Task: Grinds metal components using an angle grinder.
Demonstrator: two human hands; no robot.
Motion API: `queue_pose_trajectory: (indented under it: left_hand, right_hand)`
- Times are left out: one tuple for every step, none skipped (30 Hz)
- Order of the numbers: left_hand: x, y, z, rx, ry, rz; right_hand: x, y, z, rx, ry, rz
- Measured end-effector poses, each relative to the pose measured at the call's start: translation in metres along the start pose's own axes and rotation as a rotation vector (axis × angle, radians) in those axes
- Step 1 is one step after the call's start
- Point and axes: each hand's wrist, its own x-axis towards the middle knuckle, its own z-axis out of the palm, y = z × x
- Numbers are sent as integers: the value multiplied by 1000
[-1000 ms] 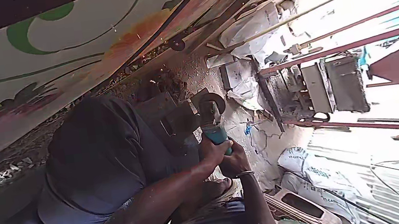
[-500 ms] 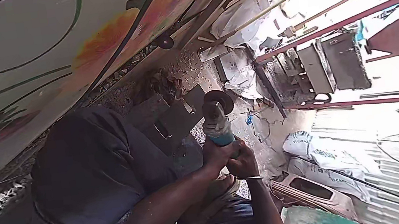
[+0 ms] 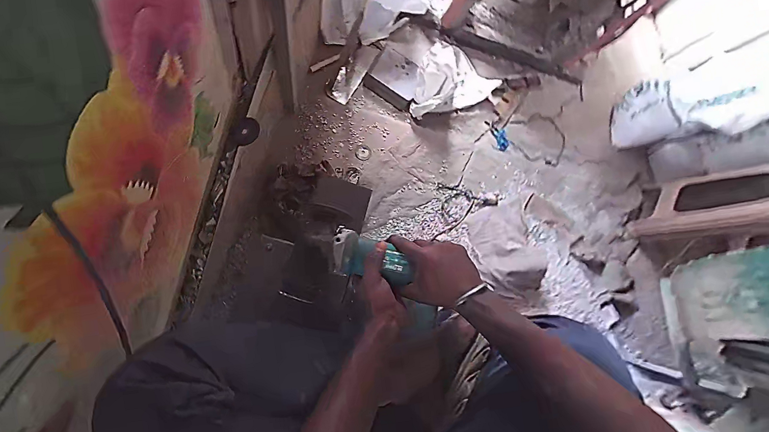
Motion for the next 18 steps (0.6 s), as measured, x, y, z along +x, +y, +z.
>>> queue_pose_trajectory:
  left_hand:
    - [1, 1, -1, 9, -6, 9]
    - [3, 1, -2, 12, -8, 20]
    - [5, 0, -3, 16, -8, 27]
    - [7, -1, -5, 21, -10, 33]
    - [9, -2, -5, 21, -9, 37]
    - [11, -2, -6, 25, -4, 37]
    - [13, -2, -7, 28, -5, 31]
    - [14, -2, -7, 31, -4, 26]
    - [15, -3, -7, 36, 3, 22]
    - [15, -3, -7, 40, 5, 20]
    - [16, -3, -7, 45, 5, 19]
    - [16, -3, -7, 57, 4, 21]
    - [15, -3, -7, 79, -3, 25]
    - [15, -2, -7, 92, -3, 28]
    - [15, -2, -7, 96, 0, 29]
    - [15, -2, -7, 91, 0, 26]
    - [15, -2, -7, 79, -2, 22]
    - [16, -2, -8, 68, -5, 20]
  right_hand:
    - [4, 3, 4, 9, 4, -16]
    - [7, 5, 7, 27, 5, -35]
    - [10, 6, 8, 41, -16, -46]
    - [11, 6, 6, 53, -41, -50]
    - [13, 6, 4, 63, -66, -52]
    - [14, 5, 1, 68, -93, -51]
    - [15, 4, 0, 72, -110, -49]
    - [16, 4, 0, 72, -118, -51]
    - [17, 4, 1, 70, -124, -54]
    - [18, 4, 1, 70, -127, -54]
    - [18, 4, 1, 74, -131, -51]
    - [18, 5, 1, 80, -133, -46]
    - [18, 5, 2, 83, -126, -43]
    - [18, 5, 3, 84, -125, -40]
    - [18, 4, 3, 84, -123, -37]
    - [17, 4, 3, 83, -122, -35]
    - [17, 3, 3, 79, -118, -35]
    - [18, 2, 4, 77, -114, -37]
